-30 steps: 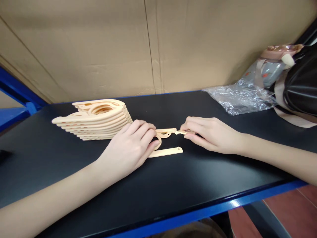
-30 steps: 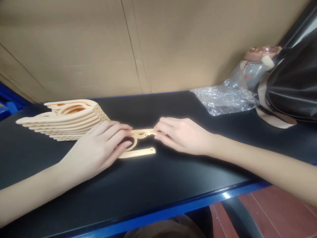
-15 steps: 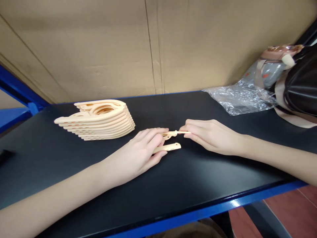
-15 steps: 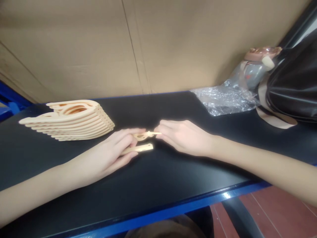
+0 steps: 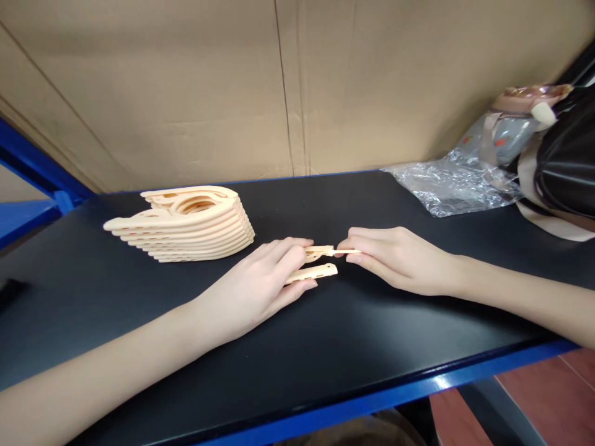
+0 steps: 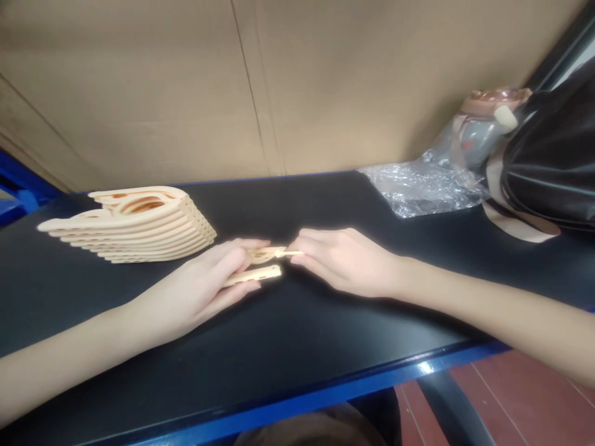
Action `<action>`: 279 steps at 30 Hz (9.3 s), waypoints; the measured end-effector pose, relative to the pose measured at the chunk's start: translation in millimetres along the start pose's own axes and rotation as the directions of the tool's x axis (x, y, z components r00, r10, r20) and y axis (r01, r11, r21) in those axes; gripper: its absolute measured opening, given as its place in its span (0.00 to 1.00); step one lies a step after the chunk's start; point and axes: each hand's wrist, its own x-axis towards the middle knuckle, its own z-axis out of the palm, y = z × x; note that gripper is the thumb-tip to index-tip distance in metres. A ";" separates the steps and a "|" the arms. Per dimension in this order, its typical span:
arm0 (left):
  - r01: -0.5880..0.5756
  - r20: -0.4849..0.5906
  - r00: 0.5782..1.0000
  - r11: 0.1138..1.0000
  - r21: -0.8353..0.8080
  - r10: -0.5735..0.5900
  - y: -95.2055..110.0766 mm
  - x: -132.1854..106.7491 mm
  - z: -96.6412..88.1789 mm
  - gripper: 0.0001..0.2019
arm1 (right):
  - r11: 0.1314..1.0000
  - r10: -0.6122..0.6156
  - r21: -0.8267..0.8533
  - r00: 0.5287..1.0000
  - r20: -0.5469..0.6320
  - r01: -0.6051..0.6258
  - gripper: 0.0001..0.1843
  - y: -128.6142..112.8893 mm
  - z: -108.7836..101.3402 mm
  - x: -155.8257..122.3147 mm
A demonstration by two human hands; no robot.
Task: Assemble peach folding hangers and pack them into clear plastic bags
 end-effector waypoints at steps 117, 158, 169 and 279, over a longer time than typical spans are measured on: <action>-0.012 0.008 1.000 0.999 -0.044 0.012 -1.5 3.5 3.4 0.16 | 0.957 -0.193 -0.223 0.981 -0.023 0.183 0.24 -5.8 9.4 -5.3; 0.225 0.015 0.971 0.897 -0.381 -0.238 -10.4 4.3 0.6 0.08 | 0.937 -0.344 -0.020 0.928 0.146 0.350 0.09 -23.5 -5.6 -5.6; 0.212 0.003 0.976 0.947 -0.240 -0.218 -8.2 5.0 -2.0 0.13 | 0.947 -0.321 0.106 0.913 0.253 0.304 0.16 -28.6 -11.2 -8.4; -0.104 -0.145 0.972 0.896 0.431 0.183 6.7 -0.1 -11.3 0.29 | 0.596 0.290 0.729 0.937 0.195 -0.336 0.17 -0.5 -3.1 5.9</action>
